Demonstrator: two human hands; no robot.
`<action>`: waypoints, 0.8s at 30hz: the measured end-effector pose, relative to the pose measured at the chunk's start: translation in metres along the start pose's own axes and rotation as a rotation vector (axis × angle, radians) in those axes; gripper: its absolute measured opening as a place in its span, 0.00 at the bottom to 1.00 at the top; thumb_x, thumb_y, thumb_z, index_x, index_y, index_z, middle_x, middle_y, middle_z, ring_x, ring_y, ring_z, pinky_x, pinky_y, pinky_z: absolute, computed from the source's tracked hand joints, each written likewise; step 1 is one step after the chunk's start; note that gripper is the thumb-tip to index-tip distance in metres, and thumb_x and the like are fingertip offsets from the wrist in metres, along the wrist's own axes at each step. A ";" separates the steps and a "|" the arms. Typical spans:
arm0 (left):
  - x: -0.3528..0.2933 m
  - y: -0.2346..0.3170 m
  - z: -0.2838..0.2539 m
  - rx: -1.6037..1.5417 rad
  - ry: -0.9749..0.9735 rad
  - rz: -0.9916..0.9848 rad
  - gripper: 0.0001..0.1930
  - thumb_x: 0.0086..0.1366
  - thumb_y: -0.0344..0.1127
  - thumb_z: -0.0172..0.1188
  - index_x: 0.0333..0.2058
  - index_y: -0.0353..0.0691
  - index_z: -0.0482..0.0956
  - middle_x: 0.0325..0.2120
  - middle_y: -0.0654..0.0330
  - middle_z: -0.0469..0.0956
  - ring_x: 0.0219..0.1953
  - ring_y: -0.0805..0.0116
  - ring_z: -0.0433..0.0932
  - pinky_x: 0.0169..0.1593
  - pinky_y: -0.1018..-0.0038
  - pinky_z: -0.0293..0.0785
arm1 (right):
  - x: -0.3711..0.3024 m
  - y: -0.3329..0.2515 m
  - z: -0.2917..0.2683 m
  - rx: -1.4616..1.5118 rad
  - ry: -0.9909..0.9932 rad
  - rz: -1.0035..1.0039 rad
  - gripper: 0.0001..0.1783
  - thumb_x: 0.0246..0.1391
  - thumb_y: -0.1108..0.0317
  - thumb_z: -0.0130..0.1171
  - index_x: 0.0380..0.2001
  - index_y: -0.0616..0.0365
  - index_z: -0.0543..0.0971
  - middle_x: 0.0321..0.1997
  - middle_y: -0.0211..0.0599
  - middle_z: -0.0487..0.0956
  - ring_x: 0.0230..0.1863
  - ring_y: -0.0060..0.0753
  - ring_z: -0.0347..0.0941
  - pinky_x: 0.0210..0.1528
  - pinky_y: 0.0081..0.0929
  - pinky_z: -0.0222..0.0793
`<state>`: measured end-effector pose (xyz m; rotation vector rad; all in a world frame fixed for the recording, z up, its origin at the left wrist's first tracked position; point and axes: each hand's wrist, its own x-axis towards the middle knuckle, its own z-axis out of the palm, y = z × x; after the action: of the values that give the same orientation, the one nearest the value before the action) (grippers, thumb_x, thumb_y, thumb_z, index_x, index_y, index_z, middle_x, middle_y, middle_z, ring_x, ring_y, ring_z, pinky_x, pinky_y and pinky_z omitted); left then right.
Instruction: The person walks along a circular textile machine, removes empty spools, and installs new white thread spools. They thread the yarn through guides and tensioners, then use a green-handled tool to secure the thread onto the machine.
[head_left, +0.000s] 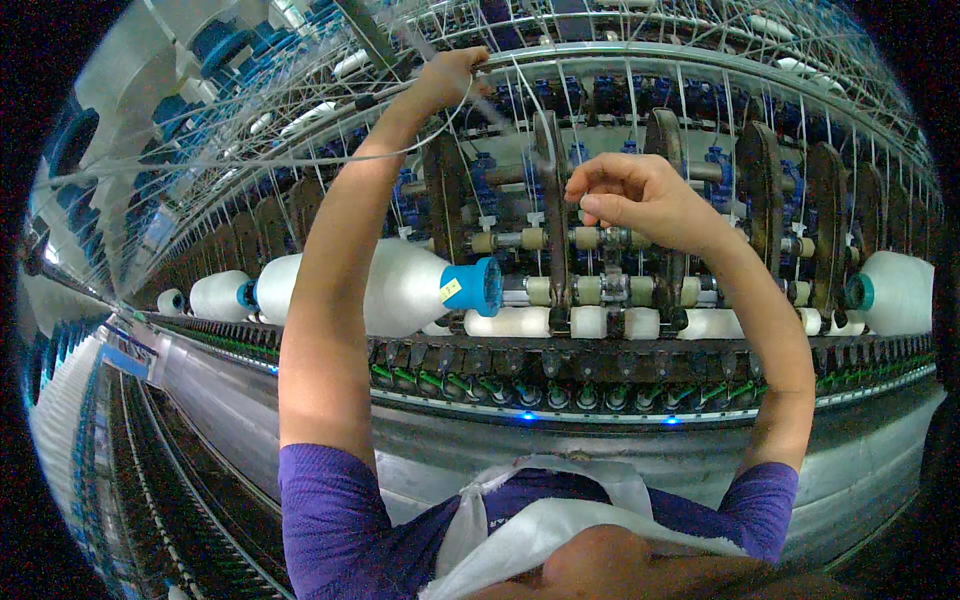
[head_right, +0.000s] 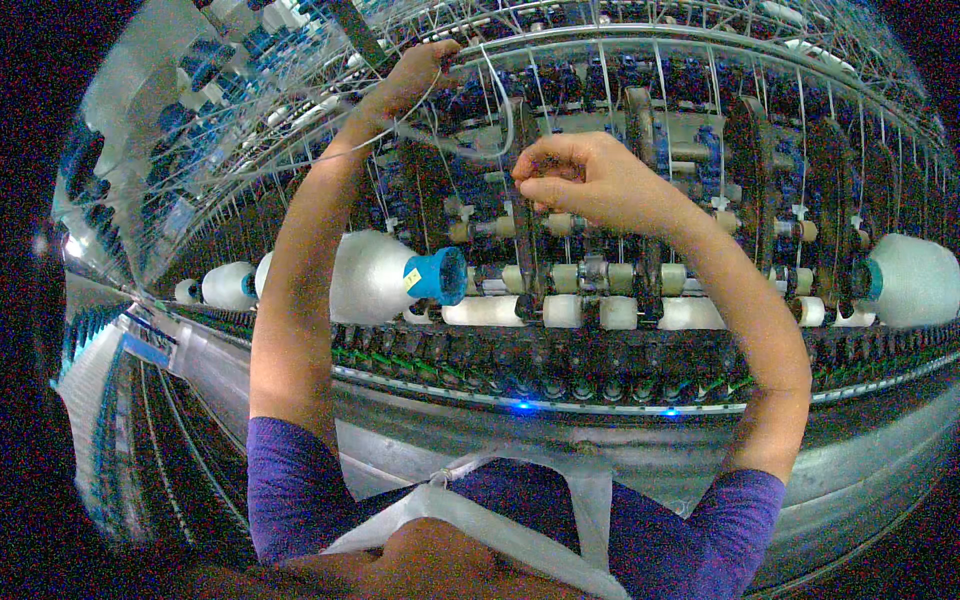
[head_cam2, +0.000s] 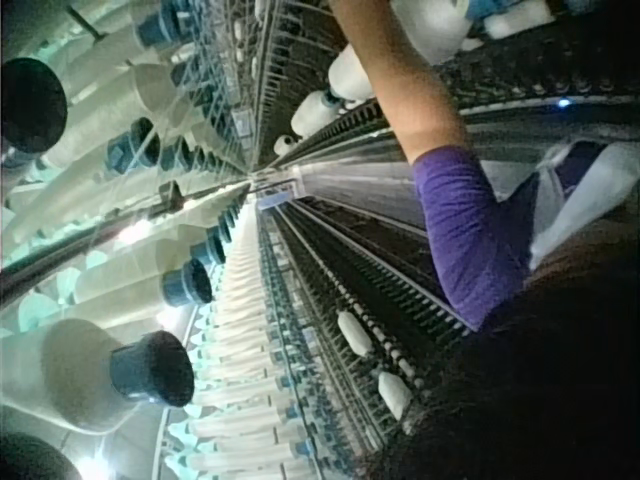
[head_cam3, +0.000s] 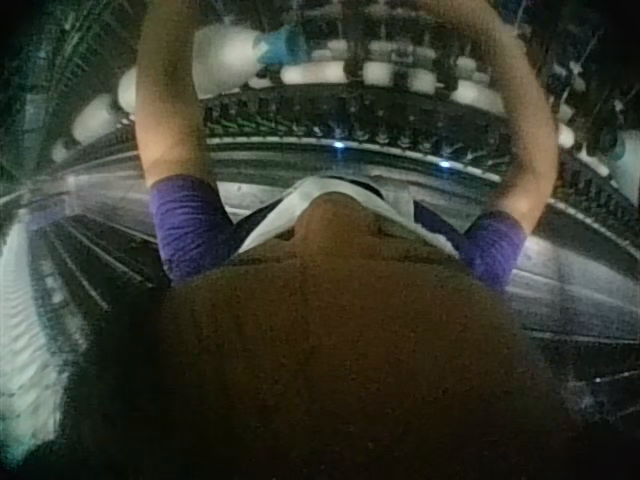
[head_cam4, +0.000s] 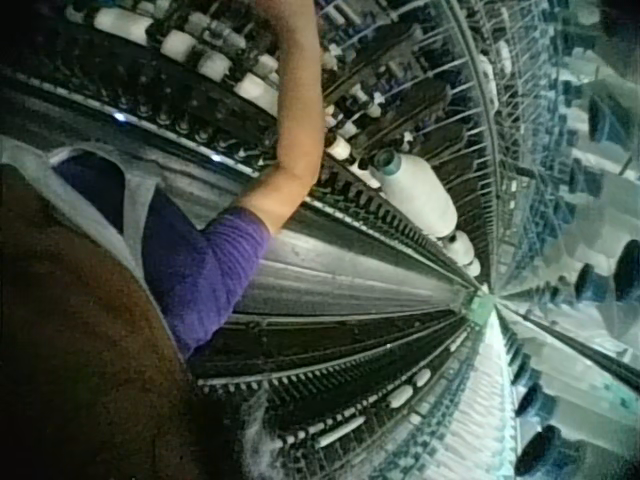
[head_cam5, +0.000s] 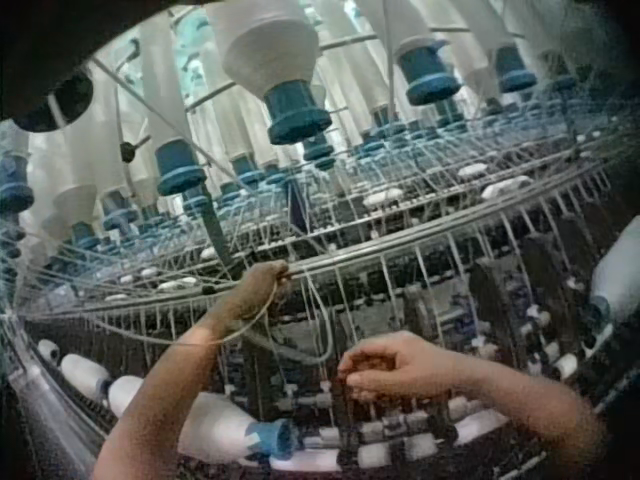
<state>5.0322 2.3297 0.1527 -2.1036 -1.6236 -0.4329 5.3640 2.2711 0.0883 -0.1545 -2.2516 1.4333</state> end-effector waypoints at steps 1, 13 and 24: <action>0.000 0.001 0.001 0.002 0.041 0.027 0.20 0.50 0.42 0.63 0.41 0.43 0.74 0.26 0.53 0.77 0.29 0.56 0.77 0.34 0.67 0.72 | -0.001 0.005 0.000 -0.012 0.008 0.031 0.14 0.54 0.64 0.55 0.39 0.62 0.74 0.35 0.28 0.76 0.33 0.15 0.72 0.37 0.14 0.68; -0.012 0.016 -0.004 0.338 0.142 0.134 0.31 0.56 0.28 0.51 0.59 0.50 0.55 0.27 0.50 0.77 0.27 0.50 0.77 0.30 0.60 0.74 | -0.032 0.023 0.017 -0.223 0.031 -0.099 0.08 0.50 0.69 0.58 0.33 0.60 0.75 0.25 0.28 0.74 0.26 0.15 0.65 0.29 0.18 0.64; -0.013 -0.007 -0.014 -0.255 0.010 -0.003 0.37 0.55 0.37 0.63 0.61 0.50 0.54 0.41 0.55 0.78 0.44 0.66 0.75 0.46 0.71 0.71 | 0.019 0.012 0.005 -0.502 0.389 -0.347 0.09 0.50 0.67 0.54 0.34 0.60 0.76 0.26 0.37 0.75 0.29 0.30 0.72 0.31 0.27 0.68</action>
<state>5.0221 2.3133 0.1588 -2.2767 -1.6390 -0.6817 5.3430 2.2785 0.0824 -0.1731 -2.1279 0.5855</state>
